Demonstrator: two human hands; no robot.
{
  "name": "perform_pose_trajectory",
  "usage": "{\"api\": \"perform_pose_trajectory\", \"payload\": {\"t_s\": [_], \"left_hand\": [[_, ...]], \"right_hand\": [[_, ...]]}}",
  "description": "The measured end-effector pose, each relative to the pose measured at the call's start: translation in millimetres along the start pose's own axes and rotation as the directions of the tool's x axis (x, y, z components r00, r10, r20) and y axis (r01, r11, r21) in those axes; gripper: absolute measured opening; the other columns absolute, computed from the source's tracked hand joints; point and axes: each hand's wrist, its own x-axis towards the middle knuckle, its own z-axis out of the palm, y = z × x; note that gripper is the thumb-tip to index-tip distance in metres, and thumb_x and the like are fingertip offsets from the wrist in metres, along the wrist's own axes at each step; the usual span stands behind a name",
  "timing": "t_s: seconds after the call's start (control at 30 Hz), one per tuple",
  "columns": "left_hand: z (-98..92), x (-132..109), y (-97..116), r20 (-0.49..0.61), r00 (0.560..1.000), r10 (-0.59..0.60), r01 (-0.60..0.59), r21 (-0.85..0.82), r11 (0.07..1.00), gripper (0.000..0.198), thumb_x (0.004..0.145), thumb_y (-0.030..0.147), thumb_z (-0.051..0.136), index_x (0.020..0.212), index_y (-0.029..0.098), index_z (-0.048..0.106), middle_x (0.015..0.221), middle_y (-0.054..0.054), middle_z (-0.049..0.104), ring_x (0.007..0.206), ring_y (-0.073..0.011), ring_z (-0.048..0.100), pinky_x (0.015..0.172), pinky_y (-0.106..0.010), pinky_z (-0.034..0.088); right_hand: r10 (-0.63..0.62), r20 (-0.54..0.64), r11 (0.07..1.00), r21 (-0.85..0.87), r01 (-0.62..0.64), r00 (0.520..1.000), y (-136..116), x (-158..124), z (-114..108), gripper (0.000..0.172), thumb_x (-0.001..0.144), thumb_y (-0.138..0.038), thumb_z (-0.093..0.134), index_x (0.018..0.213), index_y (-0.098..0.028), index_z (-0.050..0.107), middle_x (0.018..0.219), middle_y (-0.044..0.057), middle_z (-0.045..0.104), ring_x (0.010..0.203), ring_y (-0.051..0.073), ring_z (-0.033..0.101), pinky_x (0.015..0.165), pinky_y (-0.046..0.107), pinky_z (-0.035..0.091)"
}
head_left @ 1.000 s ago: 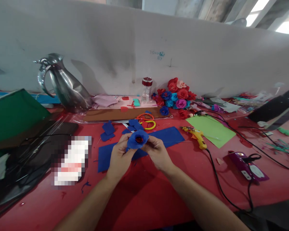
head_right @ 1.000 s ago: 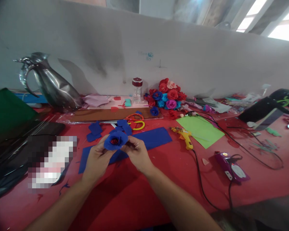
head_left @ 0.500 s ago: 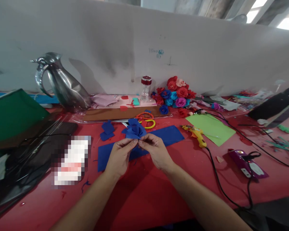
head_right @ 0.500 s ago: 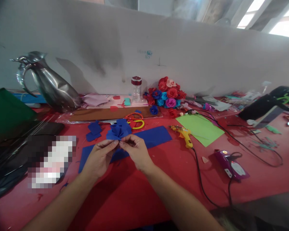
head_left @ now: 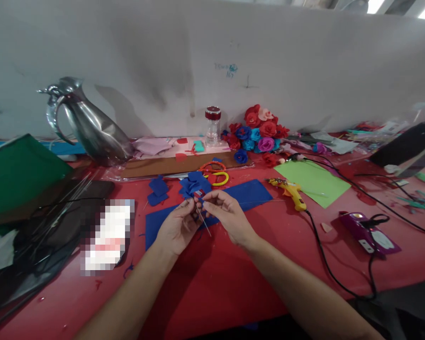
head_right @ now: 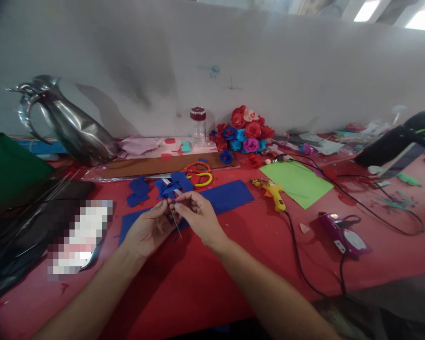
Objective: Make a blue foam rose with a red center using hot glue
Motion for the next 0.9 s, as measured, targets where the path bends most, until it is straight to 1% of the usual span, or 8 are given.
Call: {"api": "perform_pose_trajectory", "payload": {"t_s": [0.23,0.43,0.5,0.6,0.67,0.73,0.8,0.9], "left_hand": [[4.5,-5,3,0.031,0.992,-0.122,0.125,-0.092,0.988,0.028,0.091,0.010,0.045,0.070,0.012,0.063,0.055,0.001,0.058,0.049,-0.0076,0.057,0.055,-0.021,0.050],[2.6,-6,3,0.087,0.988,-0.127,0.133,-0.068,0.989,0.028,0.089,0.007,0.046,0.070,0.012,0.065,0.052,0.001,0.055,0.048,-0.0069,0.055,0.054,-0.020,0.049],[2.2,-6,1,0.087,0.994,-0.070,0.071,-0.006,0.997,0.021,0.085,0.007,0.054,0.069,0.013,0.066,0.055,0.001,0.058,0.050,-0.0063,0.055,0.055,-0.018,0.048],[2.8,-7,-4,0.103,0.989,0.109,-0.124,0.145,0.982,0.009,0.073,0.011,0.070,0.066,0.014,0.067,0.061,0.001,0.062,0.056,-0.0067,0.057,0.059,-0.017,0.048],[3.1,-7,-7,0.125,0.964,0.236,-0.259,0.227,0.939,0.011,0.066,0.016,0.078,0.065,0.015,0.067,0.064,0.001,0.064,0.060,-0.0075,0.057,0.062,-0.018,0.048],[2.6,-6,-9,0.140,0.934,0.328,-0.355,0.280,0.892,0.014,0.061,0.021,0.081,0.064,0.016,0.068,0.066,0.002,0.066,0.062,-0.0084,0.057,0.065,-0.020,0.047],[1.4,-5,-12,0.158,0.907,0.391,-0.421,0.326,0.846,0.014,0.060,0.023,0.081,0.064,0.017,0.069,0.066,0.001,0.067,0.065,-0.0097,0.058,0.067,-0.022,0.046],[-0.4,-3,-15,0.196,0.881,0.431,-0.473,0.384,0.793,0.013,0.061,0.026,0.079,0.067,0.018,0.070,0.067,0.001,0.068,0.068,-0.0126,0.059,0.072,-0.026,0.047]], "right_hand": [[0.030,0.013,0.998,-0.056,-0.029,0.999,-3,1,-2,0.012,0.075,-0.027,0.066,0.086,-0.023,0.070,0.079,-0.001,0.069,0.066,0.011,0.059,0.065,0.027,0.048],[0.041,0.002,0.996,-0.075,-0.041,0.999,-2,1,-4,0.015,0.076,-0.030,0.066,0.087,-0.024,0.073,0.078,-0.001,0.069,0.065,0.011,0.056,0.066,0.027,0.047],[0.037,0.009,0.998,-0.060,-0.036,0.999,-2,2,-4,0.014,0.076,-0.031,0.067,0.086,-0.024,0.074,0.078,0.000,0.069,0.066,0.011,0.056,0.067,0.028,0.047],[0.029,0.016,0.999,-0.025,-0.029,0.999,-2,2,-3,0.014,0.074,-0.033,0.068,0.083,-0.023,0.073,0.077,0.000,0.069,0.070,0.013,0.059,0.068,0.028,0.047],[0.026,0.014,1.000,-0.011,-0.025,1.000,-2,2,-3,0.016,0.071,-0.034,0.071,0.083,-0.023,0.072,0.077,-0.001,0.068,0.071,0.013,0.060,0.070,0.028,0.048],[0.022,0.019,1.000,0.005,-0.022,1.000,-2,1,-2,0.020,0.068,-0.034,0.074,0.083,-0.023,0.070,0.076,-0.001,0.068,0.070,0.013,0.060,0.070,0.029,0.049],[0.009,0.020,1.000,0.011,-0.009,1.000,-2,0,-1,0.020,0.066,-0.034,0.076,0.081,-0.023,0.068,0.075,-0.002,0.066,0.068,0.013,0.059,0.069,0.029,0.048],[-0.025,-0.015,0.999,-0.029,0.025,1.000,0,-1,0,0.019,0.065,-0.035,0.076,0.074,-0.023,0.064,0.071,-0.002,0.063,0.065,0.013,0.055,0.065,0.028,0.046]]}}
